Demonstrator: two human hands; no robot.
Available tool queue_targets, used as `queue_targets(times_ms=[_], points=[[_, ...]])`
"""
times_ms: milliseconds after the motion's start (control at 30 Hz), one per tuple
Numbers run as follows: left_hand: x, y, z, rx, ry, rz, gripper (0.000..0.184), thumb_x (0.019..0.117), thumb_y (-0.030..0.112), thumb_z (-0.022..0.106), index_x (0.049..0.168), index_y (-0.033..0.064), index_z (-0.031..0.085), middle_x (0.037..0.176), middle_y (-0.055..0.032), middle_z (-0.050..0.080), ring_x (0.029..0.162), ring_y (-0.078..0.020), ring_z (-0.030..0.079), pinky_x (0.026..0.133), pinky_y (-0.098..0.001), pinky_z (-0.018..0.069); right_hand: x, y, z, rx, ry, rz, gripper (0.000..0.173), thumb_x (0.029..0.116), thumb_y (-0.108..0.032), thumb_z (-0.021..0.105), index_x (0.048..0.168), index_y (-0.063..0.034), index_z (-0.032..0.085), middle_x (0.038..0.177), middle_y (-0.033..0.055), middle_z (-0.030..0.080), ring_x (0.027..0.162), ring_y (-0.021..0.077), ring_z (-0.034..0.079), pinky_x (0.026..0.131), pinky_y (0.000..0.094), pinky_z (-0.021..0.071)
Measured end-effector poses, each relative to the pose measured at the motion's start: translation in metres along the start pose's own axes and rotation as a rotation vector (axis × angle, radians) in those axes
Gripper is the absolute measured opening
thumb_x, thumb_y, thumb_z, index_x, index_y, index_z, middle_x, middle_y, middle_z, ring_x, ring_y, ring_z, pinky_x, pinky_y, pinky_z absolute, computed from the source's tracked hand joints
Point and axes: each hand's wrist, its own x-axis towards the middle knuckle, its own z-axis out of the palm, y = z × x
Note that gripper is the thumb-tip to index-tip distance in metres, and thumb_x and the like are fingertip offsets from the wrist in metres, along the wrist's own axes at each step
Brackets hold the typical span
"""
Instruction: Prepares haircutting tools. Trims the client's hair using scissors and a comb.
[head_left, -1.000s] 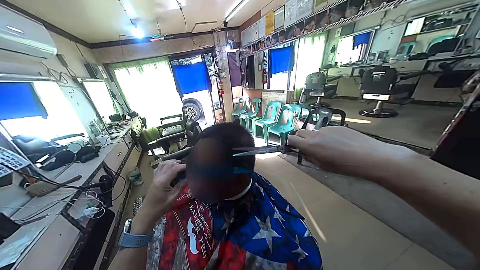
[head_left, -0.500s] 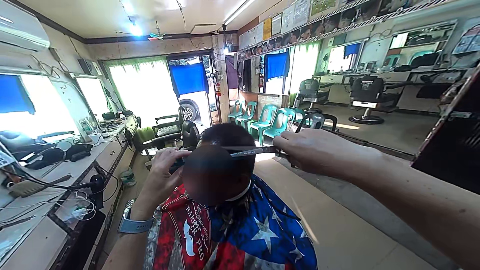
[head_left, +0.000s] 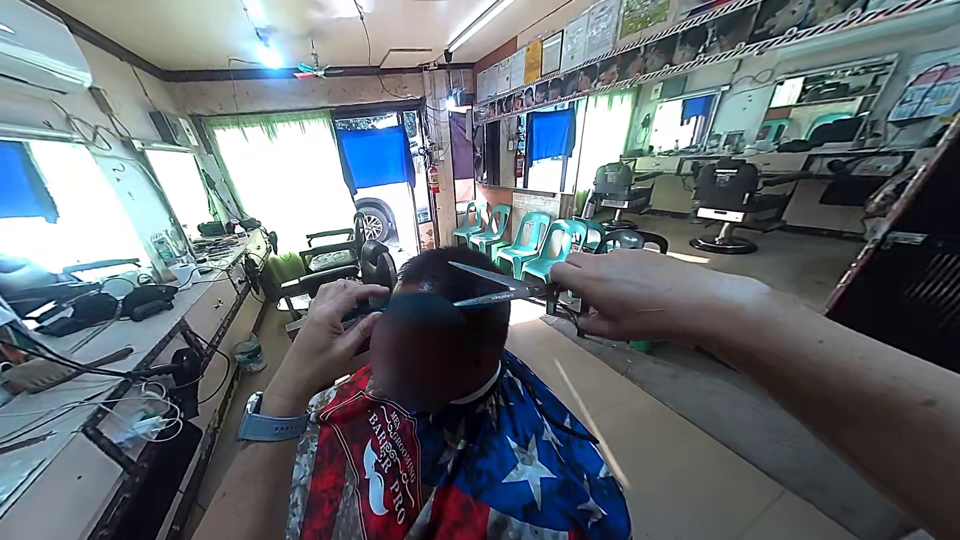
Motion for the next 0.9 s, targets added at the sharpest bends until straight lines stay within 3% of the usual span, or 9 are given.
queue_targets(times_ms=[167, 367, 433, 567, 733, 800, 867, 900], points=[[0.008, 0.004, 0.000, 0.019, 0.024, 0.010, 0.034, 0.0980, 0.036, 0.064, 0.128, 0.0210, 0.069, 0.126, 0.0019, 0.064, 0.125, -0.0186, 0.054, 0.106, -0.0455, 0.0433, 0.007, -0.003, -0.003, -0.011, -0.010, -0.026, 0.013, 0.0949, -0.013, 0.067, 0.107, -0.0117, 0.062, 0.092, 0.0053, 0.064, 0.080, 0.0235, 0.067, 0.067, 0.0438, 0.0565], [0.007, 0.005, -0.006, -0.077, -0.139, -0.009, 0.032, 0.0968, 0.040, 0.064, 0.125, 0.0255, 0.072, 0.121, 0.0088, 0.067, 0.122, -0.0122, 0.058, 0.105, -0.0402, 0.0471, 0.002, 0.012, -0.014, 0.009, -0.056, -0.042, 0.014, 0.0969, -0.011, 0.064, 0.110, -0.0124, 0.064, 0.091, 0.0055, 0.066, 0.084, 0.0247, 0.068, 0.073, 0.0459, 0.0573], [0.010, 0.000, -0.006, -0.050, -0.104, -0.020, 0.035, 0.0972, 0.041, 0.064, 0.127, 0.0241, 0.070, 0.121, 0.0071, 0.066, 0.121, -0.0130, 0.057, 0.104, -0.0404, 0.0468, 0.004, 0.013, -0.015, 0.011, -0.063, -0.041, 0.014, 0.0952, -0.012, 0.066, 0.109, -0.0124, 0.062, 0.092, 0.0057, 0.065, 0.084, 0.0249, 0.067, 0.072, 0.0462, 0.0567], [0.023, -0.001, -0.006, -0.025, -0.056, -0.017, 0.037, 0.0984, 0.040, 0.063, 0.129, 0.0204, 0.068, 0.125, 0.0034, 0.065, 0.124, -0.0156, 0.056, 0.106, -0.0432, 0.0445, 0.012, 0.004, -0.020, 0.041, -0.103, -0.019, 0.028, 0.0929, -0.025, 0.069, 0.118, -0.0132, 0.063, 0.104, 0.0051, 0.064, 0.095, 0.0236, 0.065, 0.078, 0.0461, 0.0550], [0.036, 0.008, -0.005, -0.056, -0.056, -0.062, 0.036, 0.0990, 0.036, 0.063, 0.130, 0.0187, 0.067, 0.126, 0.0007, 0.064, 0.122, -0.0148, 0.057, 0.103, -0.0418, 0.0471, 0.017, -0.007, -0.030, -0.003, -0.118, -0.019, 0.015, 0.0961, -0.011, 0.065, 0.110, -0.0092, 0.061, 0.093, 0.0087, 0.063, 0.087, 0.0280, 0.067, 0.073, 0.0473, 0.0554], [0.035, 0.017, -0.005, -0.087, -0.056, -0.161, 0.032, 0.1031, 0.039, 0.057, 0.127, 0.0203, 0.069, 0.114, 0.0039, 0.069, 0.102, -0.0078, 0.065, 0.088, -0.0341, 0.0556, 0.012, -0.004, -0.031, 0.009, -0.098, -0.005, 0.015, 0.0957, -0.008, 0.065, 0.109, -0.0095, 0.060, 0.089, 0.0083, 0.062, 0.083, 0.0273, 0.066, 0.071, 0.0466, 0.0556], [0.029, 0.027, 0.001, -0.132, -0.050, -0.245, 0.032, 0.1067, 0.040, 0.049, 0.107, 0.0177, 0.072, 0.081, 0.0036, 0.064, 0.069, -0.0085, 0.060, 0.062, -0.0298, 0.0514, 0.005, 0.005, -0.026, 0.042, -0.049, 0.003, 0.013, 0.0968, -0.008, 0.064, 0.109, -0.0111, 0.061, 0.090, 0.0070, 0.063, 0.083, 0.0264, 0.067, 0.071, 0.0469, 0.0560], [0.024, 0.033, 0.004, -0.143, -0.069, -0.262, 0.034, 0.1073, 0.041, 0.047, 0.099, 0.0173, 0.071, 0.073, 0.0039, 0.061, 0.062, -0.0084, 0.057, 0.057, -0.0285, 0.0497, 0.000, 0.010, -0.022, 0.055, -0.024, 0.009, 0.014, 0.0975, -0.009, 0.063, 0.111, -0.0121, 0.061, 0.092, 0.0063, 0.064, 0.085, 0.0261, 0.067, 0.072, 0.0473, 0.0564]])
